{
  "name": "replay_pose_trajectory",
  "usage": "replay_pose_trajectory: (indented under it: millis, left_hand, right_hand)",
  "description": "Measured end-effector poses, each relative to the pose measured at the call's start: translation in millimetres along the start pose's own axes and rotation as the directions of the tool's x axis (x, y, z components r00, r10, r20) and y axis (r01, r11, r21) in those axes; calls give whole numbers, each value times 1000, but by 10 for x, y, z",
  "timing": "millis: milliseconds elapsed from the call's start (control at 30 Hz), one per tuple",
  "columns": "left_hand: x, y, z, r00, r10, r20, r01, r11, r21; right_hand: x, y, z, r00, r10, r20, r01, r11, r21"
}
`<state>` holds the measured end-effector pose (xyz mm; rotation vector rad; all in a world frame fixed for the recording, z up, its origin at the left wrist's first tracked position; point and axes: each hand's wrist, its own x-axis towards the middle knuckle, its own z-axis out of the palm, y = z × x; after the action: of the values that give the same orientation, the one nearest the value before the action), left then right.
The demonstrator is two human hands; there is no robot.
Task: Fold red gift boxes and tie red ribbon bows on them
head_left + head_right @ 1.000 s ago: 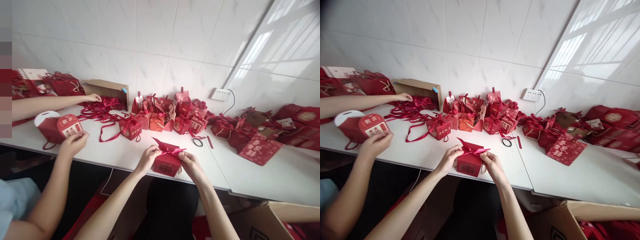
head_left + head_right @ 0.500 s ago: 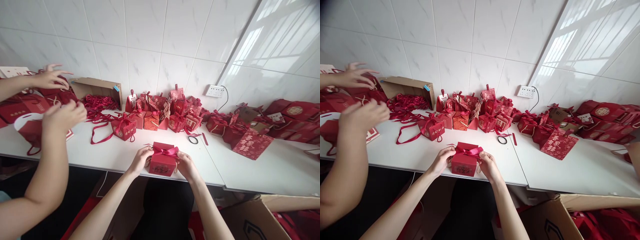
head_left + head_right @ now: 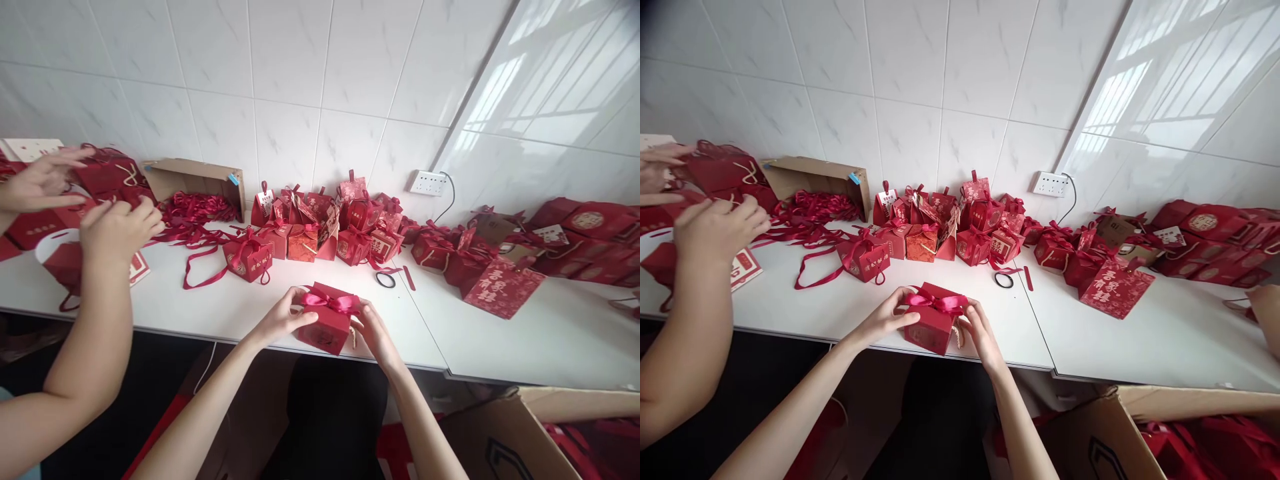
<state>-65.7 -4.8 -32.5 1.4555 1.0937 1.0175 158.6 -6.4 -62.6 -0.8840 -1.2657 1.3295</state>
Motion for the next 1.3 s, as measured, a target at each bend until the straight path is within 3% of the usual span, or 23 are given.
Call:
replay_pose_trajectory:
  millis: [67,133,167,200,267,333,400,500,600,733,900,1067,1200,1267,1300]
  left_hand:
    - [53,-15,-71,977,54,-205,-26,991,135]
    - [87,-11,-114,892,184,-413,-68,957,281]
    - [93,4,-118,867,243,-436,-95,937,336]
    - [93,28,-109,871,285,-401,-130,919,372]
    - [86,96,-63,918,304,-254,-192,903,385]
    - [89,166,-4,948,288,-136,-219,900,377]
    - [111,212,40,956,288,-58,-245,890,384]
    - [147,227,63,950,313,22,-293,861,415]
    - [139,217,62,959,279,53,-275,866,417]
    - [78,229,48,981,171,93,-194,891,410]
    - [97,252,47,990,123,65,-138,930,342]
    - [209,262,155,970,234,-67,-198,920,339]
    - [234,254,220,973,228,-27,-206,922,329]
    - [236,242,218,971,239,-25,-216,911,350]
    - [237,237,212,969,248,-13,-226,903,364]
  right_hand:
    - [-115,-78,-4,1000,-7,-6,5,987,-158]
    - [-201,-167,-18,999,-7,-52,-7,966,-257]
    - [-227,-213,-19,997,-7,-79,-15,959,-283]
    - [-243,-259,-9,995,-6,-100,-25,952,-305]
    - [-258,-342,59,995,10,-96,-46,925,-378]
    - [-270,-405,192,999,41,-22,-46,864,-502]
    - [-295,-437,366,999,42,35,-11,784,-621]
    - [-337,-432,613,999,-48,-3,31,700,-714]
    - [-338,-405,766,993,-71,-96,-23,672,-740]
    - [-284,-365,834,988,128,-86,-153,744,-650]
    - [-259,-272,820,987,156,-27,-154,910,-384]
    - [-299,-201,674,949,280,143,-254,950,-179]
    - [-361,-329,372,898,364,248,-276,904,-326]
    - [-318,-429,189,939,294,176,-194,880,-435]
    - [-268,-470,108,981,171,96,-104,867,-488]
